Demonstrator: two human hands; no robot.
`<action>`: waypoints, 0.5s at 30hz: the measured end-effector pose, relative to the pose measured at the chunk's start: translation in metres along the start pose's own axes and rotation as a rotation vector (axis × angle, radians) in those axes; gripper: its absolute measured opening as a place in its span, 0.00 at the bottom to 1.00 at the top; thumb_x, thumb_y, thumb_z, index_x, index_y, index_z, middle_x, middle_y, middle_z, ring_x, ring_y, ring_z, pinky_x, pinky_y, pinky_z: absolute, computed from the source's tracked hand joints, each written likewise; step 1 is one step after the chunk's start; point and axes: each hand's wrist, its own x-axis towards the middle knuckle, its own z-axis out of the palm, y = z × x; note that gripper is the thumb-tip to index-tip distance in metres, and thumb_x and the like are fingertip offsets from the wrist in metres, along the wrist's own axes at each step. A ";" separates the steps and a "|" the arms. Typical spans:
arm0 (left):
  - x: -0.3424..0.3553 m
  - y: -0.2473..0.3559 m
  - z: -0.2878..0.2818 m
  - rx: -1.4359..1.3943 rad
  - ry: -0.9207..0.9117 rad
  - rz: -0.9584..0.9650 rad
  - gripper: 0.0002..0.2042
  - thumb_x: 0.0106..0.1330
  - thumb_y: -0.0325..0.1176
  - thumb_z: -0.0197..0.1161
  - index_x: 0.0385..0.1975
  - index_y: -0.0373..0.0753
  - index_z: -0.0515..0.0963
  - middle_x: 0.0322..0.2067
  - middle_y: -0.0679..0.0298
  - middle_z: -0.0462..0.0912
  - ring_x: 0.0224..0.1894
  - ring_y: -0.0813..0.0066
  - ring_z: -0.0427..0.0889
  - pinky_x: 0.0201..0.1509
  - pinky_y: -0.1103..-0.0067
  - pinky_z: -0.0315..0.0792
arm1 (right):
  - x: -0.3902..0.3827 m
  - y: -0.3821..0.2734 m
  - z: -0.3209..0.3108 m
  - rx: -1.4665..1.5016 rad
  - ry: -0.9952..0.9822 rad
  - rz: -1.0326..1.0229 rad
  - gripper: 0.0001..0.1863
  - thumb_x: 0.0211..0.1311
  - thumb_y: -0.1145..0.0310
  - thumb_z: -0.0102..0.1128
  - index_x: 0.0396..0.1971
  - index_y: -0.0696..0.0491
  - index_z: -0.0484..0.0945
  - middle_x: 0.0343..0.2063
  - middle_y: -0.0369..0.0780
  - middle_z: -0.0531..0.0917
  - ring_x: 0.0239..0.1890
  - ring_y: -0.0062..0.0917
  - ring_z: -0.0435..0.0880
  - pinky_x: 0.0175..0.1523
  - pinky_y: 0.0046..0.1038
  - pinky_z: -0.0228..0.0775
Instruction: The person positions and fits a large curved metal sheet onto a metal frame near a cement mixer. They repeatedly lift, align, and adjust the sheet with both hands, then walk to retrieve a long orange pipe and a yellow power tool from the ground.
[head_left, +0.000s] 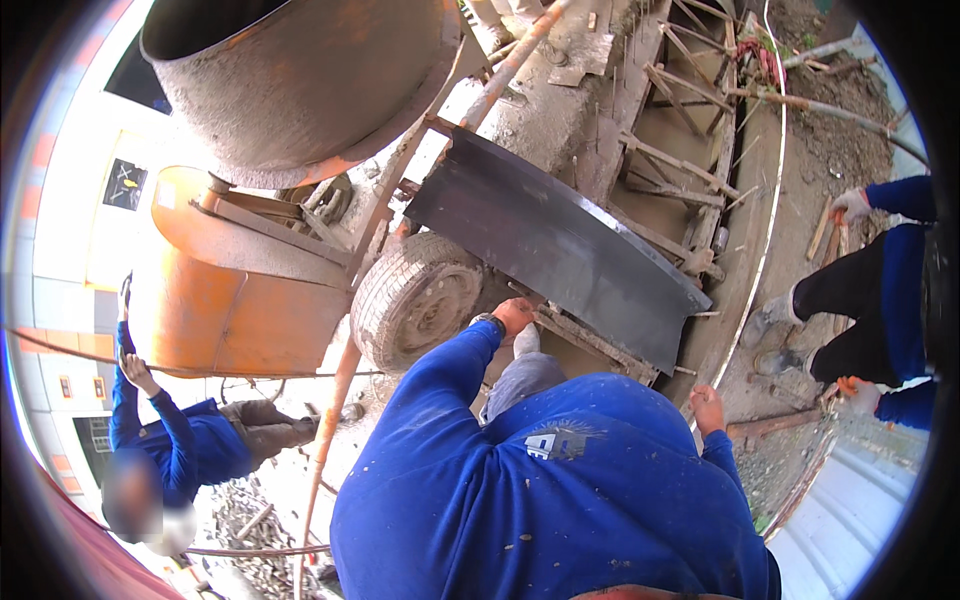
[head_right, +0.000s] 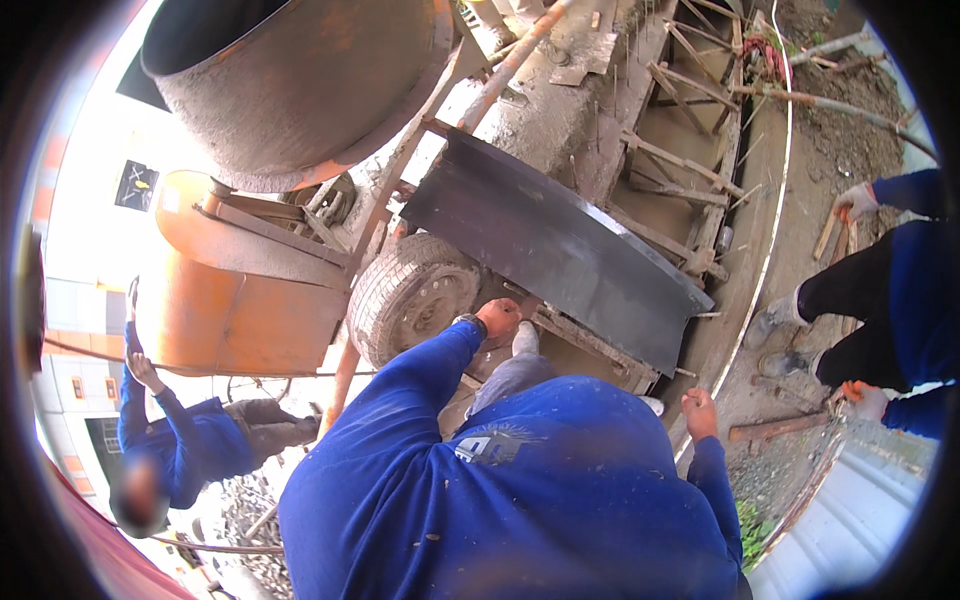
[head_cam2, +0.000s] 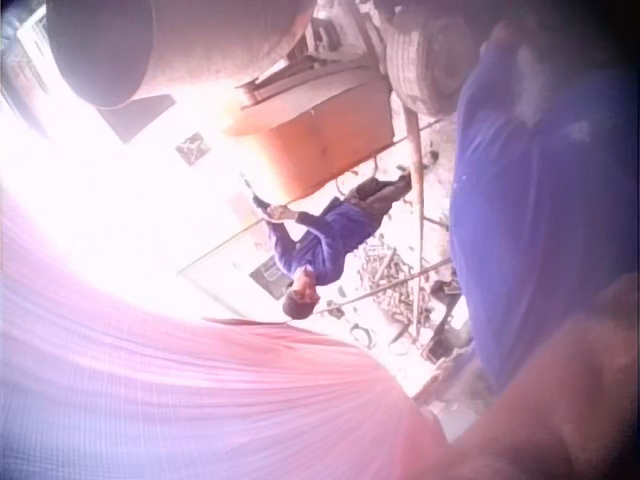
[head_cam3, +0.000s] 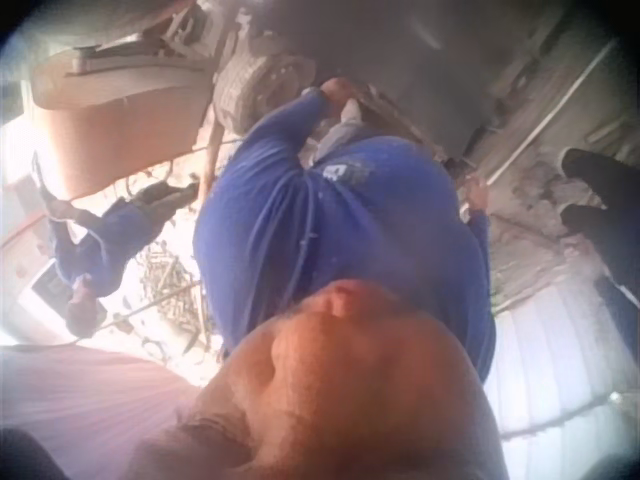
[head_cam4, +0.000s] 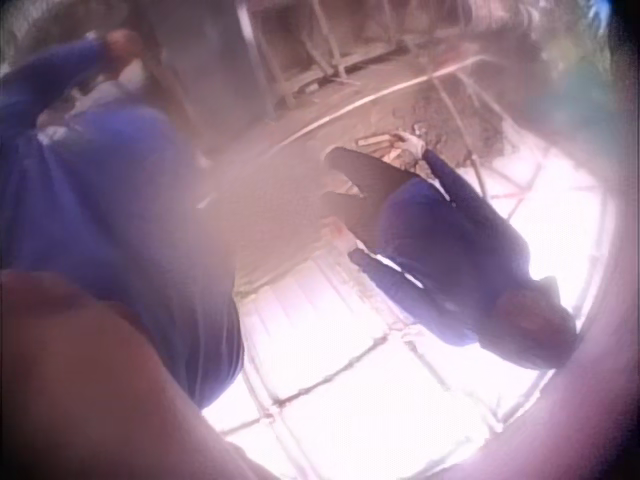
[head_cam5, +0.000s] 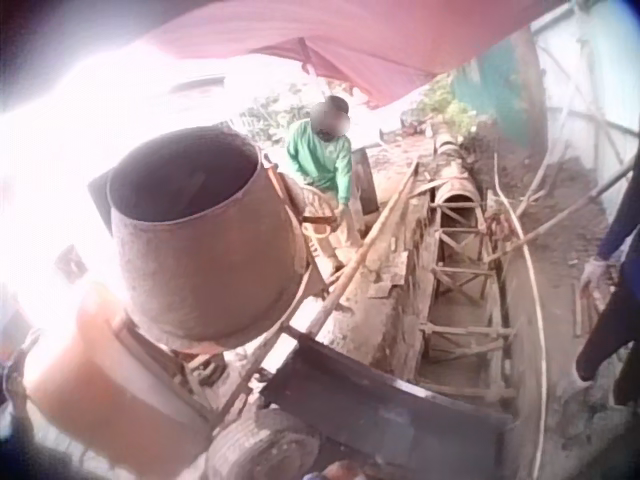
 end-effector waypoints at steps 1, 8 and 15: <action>0.003 0.000 0.001 -0.015 -0.017 0.014 0.24 0.65 0.47 0.64 0.55 0.39 0.82 0.55 0.49 0.84 0.61 0.51 0.80 0.65 0.65 0.73 | 0.008 0.012 -0.007 -0.010 0.011 -0.003 0.17 0.64 0.68 0.63 0.49 0.62 0.80 0.36 0.41 0.85 0.35 0.24 0.83 0.42 0.27 0.76; 0.017 -0.026 0.033 -0.197 -0.008 -0.003 0.22 0.65 0.47 0.64 0.52 0.39 0.83 0.51 0.50 0.86 0.58 0.51 0.83 0.63 0.64 0.75 | 0.016 -0.001 -0.014 0.001 -0.023 -0.007 0.16 0.63 0.68 0.63 0.47 0.62 0.80 0.33 0.40 0.84 0.31 0.22 0.82 0.39 0.27 0.76; 0.017 -0.009 0.034 -0.172 0.044 0.042 0.21 0.66 0.43 0.66 0.53 0.36 0.82 0.38 0.56 0.89 0.38 0.68 0.89 0.47 0.70 0.81 | 0.008 -0.024 -0.018 -0.059 -0.024 -0.001 0.17 0.62 0.67 0.62 0.46 0.62 0.80 0.32 0.39 0.84 0.29 0.22 0.82 0.37 0.27 0.75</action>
